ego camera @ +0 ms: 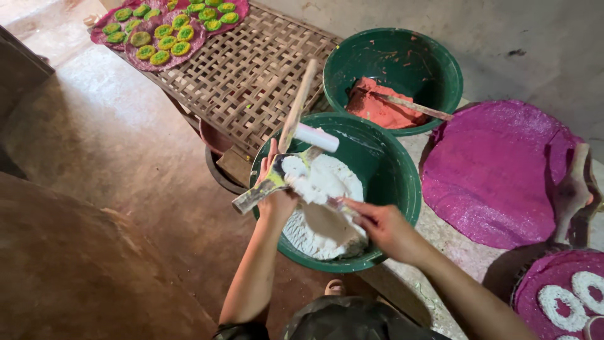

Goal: The person shapes and details circles of colored dough on a textured surface using a circular mold and a multi-pronged wooden press, alternating between applying pressure to the dough and refilling the tool with additional dough from a bucket.

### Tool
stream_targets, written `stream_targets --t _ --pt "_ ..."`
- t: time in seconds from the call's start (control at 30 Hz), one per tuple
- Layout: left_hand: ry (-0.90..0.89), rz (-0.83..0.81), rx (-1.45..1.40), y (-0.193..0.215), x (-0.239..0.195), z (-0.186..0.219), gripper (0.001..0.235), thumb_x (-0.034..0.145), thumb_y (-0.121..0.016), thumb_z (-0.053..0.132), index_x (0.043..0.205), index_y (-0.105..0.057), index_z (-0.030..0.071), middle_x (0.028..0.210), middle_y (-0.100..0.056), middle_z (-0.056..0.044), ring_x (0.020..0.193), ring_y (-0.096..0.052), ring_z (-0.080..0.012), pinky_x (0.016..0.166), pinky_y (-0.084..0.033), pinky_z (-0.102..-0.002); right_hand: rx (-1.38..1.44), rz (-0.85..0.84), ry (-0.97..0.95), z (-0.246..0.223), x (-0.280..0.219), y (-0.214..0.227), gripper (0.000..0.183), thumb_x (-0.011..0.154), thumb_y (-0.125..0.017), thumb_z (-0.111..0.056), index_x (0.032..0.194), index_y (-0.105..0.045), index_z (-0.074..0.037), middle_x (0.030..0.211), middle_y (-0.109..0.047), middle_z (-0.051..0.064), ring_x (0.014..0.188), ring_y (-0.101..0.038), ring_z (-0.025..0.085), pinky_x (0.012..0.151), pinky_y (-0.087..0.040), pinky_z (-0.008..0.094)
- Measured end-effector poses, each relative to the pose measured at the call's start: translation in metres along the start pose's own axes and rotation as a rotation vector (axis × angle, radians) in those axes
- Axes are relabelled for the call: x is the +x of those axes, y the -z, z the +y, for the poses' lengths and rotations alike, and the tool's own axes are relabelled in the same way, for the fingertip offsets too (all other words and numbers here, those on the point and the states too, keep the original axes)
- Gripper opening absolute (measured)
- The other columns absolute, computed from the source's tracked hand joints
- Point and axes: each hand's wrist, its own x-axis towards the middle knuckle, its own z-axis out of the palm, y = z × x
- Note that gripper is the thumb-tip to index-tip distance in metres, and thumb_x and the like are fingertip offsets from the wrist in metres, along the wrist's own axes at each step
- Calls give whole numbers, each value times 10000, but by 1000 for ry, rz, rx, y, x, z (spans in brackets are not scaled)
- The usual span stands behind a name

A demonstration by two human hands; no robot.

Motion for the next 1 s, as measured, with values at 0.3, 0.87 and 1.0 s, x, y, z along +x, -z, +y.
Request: stream_targets --t 0.3,0.87,1.0 --pt "-57 -97 272 -28 -4 -14 462 757 -809 190 1188 -674 95 1619 -376 -265 1235 -553 -381 899 -543 -460 -64 133 234 3 6 -16 473 996 -594 -52 1462 -541 -112 1121 -732 202 907 -705 119 791 -546 267" --pt "672 -1190 -1736 -46 -114 186 530 741 -722 -31 1263 -636 -3 1091 -666 -47 990 -649 -153 876 -531 -297 1234 158 592 -29 -123 92 928 1061 -617 -532 1701 -85 -121 1501 -476 290 1274 -608 368 1019 -554 496" --pt "64 -1076 -1403 -46 -118 229 551 824 -751 -2 1345 -579 50 1297 -647 -11 1184 -620 -156 1038 -509 -323 646 417 657 -37 -207 141 816 1016 -644 -365 1652 -138 -290 1522 -455 219 1110 -666 369 807 -652 489"
